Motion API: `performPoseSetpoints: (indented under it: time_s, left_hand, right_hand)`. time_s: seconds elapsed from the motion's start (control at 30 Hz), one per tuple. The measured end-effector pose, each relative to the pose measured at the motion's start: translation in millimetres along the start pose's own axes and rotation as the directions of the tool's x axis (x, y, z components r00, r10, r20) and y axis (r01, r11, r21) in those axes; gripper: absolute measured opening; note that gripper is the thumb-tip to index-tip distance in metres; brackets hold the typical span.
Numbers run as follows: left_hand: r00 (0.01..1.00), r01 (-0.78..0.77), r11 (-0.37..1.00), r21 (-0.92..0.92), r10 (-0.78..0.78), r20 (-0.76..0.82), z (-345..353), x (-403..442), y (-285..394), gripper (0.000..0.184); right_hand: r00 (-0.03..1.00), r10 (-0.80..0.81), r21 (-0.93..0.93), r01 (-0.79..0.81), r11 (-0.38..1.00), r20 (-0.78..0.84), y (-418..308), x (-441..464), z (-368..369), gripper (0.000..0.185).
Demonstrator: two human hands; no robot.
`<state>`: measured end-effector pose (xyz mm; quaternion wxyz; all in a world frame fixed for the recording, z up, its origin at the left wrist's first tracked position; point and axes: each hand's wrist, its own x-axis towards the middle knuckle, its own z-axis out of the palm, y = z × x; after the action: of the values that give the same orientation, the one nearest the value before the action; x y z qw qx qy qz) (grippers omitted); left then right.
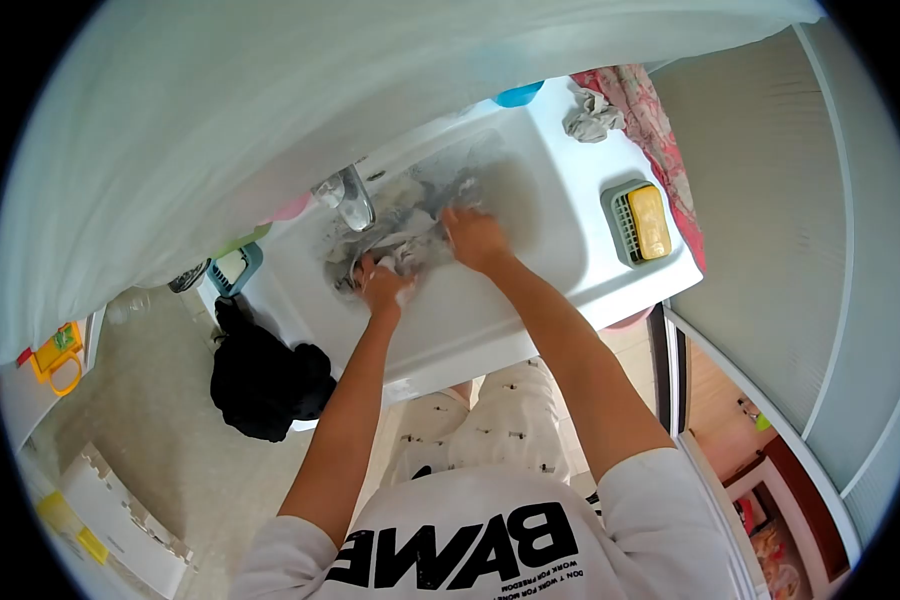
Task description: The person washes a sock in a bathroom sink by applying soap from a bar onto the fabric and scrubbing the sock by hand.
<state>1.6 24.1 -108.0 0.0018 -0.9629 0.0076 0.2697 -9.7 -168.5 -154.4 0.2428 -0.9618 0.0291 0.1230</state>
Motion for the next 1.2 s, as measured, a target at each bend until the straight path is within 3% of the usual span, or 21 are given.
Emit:
performPoseSetpoints:
  time_s: [0.03,0.07,0.1,0.13,0.17,0.2,0.23,0.27,0.3,0.37,0.4,0.47,0.57,0.63,0.67,0.77,0.8,0.9,1.0,1.1,1.2]
  left_hand:
    - [0.992,0.063,0.992,-0.110,-0.050,0.113,10,8,-12,0.050]
    - [0.970,0.139,0.968,-0.211,-0.089,0.228,20,13,-25,0.046]
    - [0.941,0.253,0.823,-0.508,-0.087,0.327,19,10,-25,0.044]
    - [0.909,0.364,0.576,-0.732,-0.048,0.415,19,6,-22,0.041]
    - [0.877,0.458,0.258,-0.851,0.026,0.480,18,3,-19,0.039]
    - [0.828,0.542,0.041,-0.839,0.146,0.542,12,1,-15,0.038]
    - [0.774,0.621,-0.165,-0.766,0.281,0.567,4,0,-10,0.036]
    - [0.719,0.691,-0.344,-0.636,0.419,0.554,-1,1,-6,0.035]
    - [0.688,0.721,-0.392,-0.571,0.500,0.526,0,6,-4,0.038]
    - [0.628,0.776,-0.468,-0.423,0.638,0.447,9,16,-6,0.044]
    - [0.632,0.772,-0.507,-0.384,0.675,0.380,19,18,-8,0.046]
    - [0.635,0.767,-0.566,-0.302,0.737,0.230,41,27,-6,0.051]
    - [0.607,0.725,-0.344,-0.597,0.729,0.317,66,55,-10,0.046]
    - [0.745,0.665,-0.394,-0.635,0.281,0.606,26,24,32,0.041]
    - [0.728,0.632,-0.403,-0.662,0.013,0.686,2,9,49,0.039]
    - [0.799,0.592,-0.226,-0.773,0.291,0.527,-31,5,46,0.036]
    - [0.813,0.571,-0.264,-0.777,0.310,0.493,-27,11,45,0.035]
    - [0.832,0.542,-0.293,-0.788,0.320,0.453,-20,26,41,0.032]
    - [0.835,0.533,-0.190,-0.824,0.278,0.476,-12,29,37,0.029]
    - [0.881,0.454,-0.188,-0.871,0.244,0.406,14,41,23,0.032]
    - [0.841,0.524,-0.220,-0.823,0.287,0.458,12,42,26,0.036]
  right_hand:
    - [0.989,-0.146,-0.034,0.147,0.989,0.034,0,0,0,0.032]
    - [0.996,0.032,0.014,-0.033,0.999,0.083,-2,2,1,0.032]
    - [0.969,0.204,0.050,-0.213,0.976,0.140,-7,4,-6,0.033]
    - [0.909,0.366,0.073,-0.387,0.919,0.200,-11,6,-12,0.033]
    - [0.900,0.418,0.138,-0.402,0.905,-0.120,-18,6,11,0.030]
    - [0.787,0.447,0.202,-0.398,0.895,-0.425,-31,7,54,0.028]
    - [0.581,0.444,0.260,-0.375,0.890,-0.682,-44,7,80,0.025]
    - [0.614,0.590,0.486,-0.354,0.799,-0.524,-60,0,81,0.024]
    - [0.648,0.686,0.679,-0.340,0.650,-0.332,-77,-12,81,0.023]
    - [0.701,0.674,0.834,-0.212,0.509,-0.233,-121,-36,38,0.020]
    - [0.763,0.604,0.803,-0.201,0.561,-0.231,-137,-51,12,0.018]
    - [0.862,0.455,0.738,-0.157,0.657,-0.222,-155,-68,-29,0.017]
    - [0.842,0.415,0.514,-0.200,0.834,-0.346,-147,-59,-34,0.023]
    - [0.775,0.550,0.541,-0.332,0.773,-0.311,-112,-36,-22,0.028]
    - [0.765,0.569,0.586,-0.322,0.744,-0.302,-95,-26,-24,0.030]
    - [0.771,0.625,0.643,-0.420,0.641,-0.119,-22,-14,-4,0.029]
    - [0.777,0.628,0.643,-0.468,0.606,-0.026,-15,-13,-4,0.031]
    - [0.751,0.614,0.368,-0.515,0.775,-0.243,-22,-21,6,0.033]
    - [0.969,0.246,0.181,-0.248,0.952,0.033,-25,-26,0,0.034]
    - [0.878,0.430,0.067,-0.426,0.902,-0.210,-20,-16,-15,0.031]
    - [0.672,0.678,0.279,-0.618,0.735,-0.298,-56,-5,3,0.029]
